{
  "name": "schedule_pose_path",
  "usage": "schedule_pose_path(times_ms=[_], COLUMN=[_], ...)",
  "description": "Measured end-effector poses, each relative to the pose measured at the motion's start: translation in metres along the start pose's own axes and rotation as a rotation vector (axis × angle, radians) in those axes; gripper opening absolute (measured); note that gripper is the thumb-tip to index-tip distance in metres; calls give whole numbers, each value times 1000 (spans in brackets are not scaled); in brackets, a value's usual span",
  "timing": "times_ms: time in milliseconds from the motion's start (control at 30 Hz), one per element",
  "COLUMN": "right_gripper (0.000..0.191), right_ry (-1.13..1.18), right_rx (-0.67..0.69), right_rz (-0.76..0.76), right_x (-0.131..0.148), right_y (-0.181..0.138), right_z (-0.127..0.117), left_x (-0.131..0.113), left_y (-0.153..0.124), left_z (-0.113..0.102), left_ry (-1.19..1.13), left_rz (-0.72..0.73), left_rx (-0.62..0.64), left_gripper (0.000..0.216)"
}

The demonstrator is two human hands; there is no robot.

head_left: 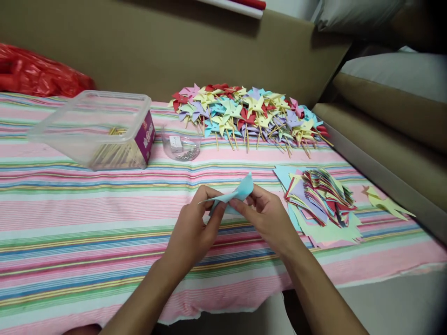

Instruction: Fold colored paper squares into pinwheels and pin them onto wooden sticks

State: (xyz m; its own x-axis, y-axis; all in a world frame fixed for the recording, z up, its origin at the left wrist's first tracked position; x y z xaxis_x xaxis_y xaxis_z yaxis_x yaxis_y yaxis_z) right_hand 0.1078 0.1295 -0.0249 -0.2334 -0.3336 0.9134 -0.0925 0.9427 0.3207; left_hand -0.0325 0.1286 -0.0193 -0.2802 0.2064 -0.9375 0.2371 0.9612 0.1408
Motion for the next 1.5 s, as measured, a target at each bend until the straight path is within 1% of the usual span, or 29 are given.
schedule_pose_path(times_ms=[133, 200, 267, 367, 433, 467, 500, 567, 633, 667, 733, 800, 867, 933, 1033, 1167, 1267, 1400, 1500], right_gripper=[13, 12, 12, 15, 17, 18, 19, 19, 19, 19, 20, 23, 27, 32, 33, 29, 28, 32, 38], right_ry=[-142, -185, -179, -65, -9, 6, 26, 110, 244, 307, 405, 490, 570, 631, 669, 666, 631, 633, 648], right_rx=[72, 103, 139, 191, 194, 185, 171, 138, 108, 95, 73, 59, 60, 64, 53, 16, -37, -129, -161], right_rz=[-55, -52, -36, -17, -28, -32, -26, 12, 58, 74, 94, 105, 116, 135, 167, 169, 178, 187, 206], right_x=[10, 9, 6, 1, 0, 1, 0, 0, 1, 3, 7, 12, 14, 14, 11, 9, 6, -1, -9], right_y=[11, 15, 19, 24, 28, 29, 30, 30, 27, 26, 24, 23, 22, 21, 17, 15, 19, 30, 36], right_z=[14, 22, 29, 38, 39, 38, 37, 38, 42, 44, 48, 52, 55, 58, 58, 52, 45, 37, 35], left_x=[11, 21, 33, 45, 45, 44, 44, 46, 45, 41, 24, 4, -9, -14, -12, -9, -10, -13, -13], left_y=[0, 0, -1, -11, -23, -28, -33, -39, -43, -43, -42, -41, -40, -38, -34, -26, -17, -6, -4], left_z=[-13, -17, -20, -16, -14, -16, -19, -31, -47, -53, -62, -64, -63, -63, -62, -63, -62, -55, -54], left_ry=[-7, -33, -106, -293, -384, -399, -399, -367, -291, -237, -95, 45, 107, 63, -35, -23, 48, 240, 379], left_rz=[-46, -89, -149, -245, -278, -288, -303, -349, -374, -359, -275, -177, -130, -139, -182, -174, -121, -81, -69], left_rx=[-7, 4, 34, 180, 288, 312, 309, 238, 112, 47, -51, -116, -171, -212, -255, -336, -400, -439, -431], left_gripper=[11, 15, 15, 21, 26, 27, 29, 33, 36, 37, 36, 43, 44, 35, 20, 15, 12, 8, 17])
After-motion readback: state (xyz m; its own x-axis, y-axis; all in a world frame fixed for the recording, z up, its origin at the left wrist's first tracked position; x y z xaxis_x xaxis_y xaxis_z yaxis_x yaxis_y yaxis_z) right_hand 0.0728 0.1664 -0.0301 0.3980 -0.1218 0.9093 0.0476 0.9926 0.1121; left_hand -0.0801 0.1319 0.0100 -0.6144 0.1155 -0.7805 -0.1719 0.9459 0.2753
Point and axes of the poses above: each hand's wrist, its own y-axis towards the middle knuckle, its own z-axis out of the palm, x = y × z, the point moved 10 cm from there along y, towards the middle knuckle, and after that the axes turned 11 degrees about -z, right-handed, at the moved point
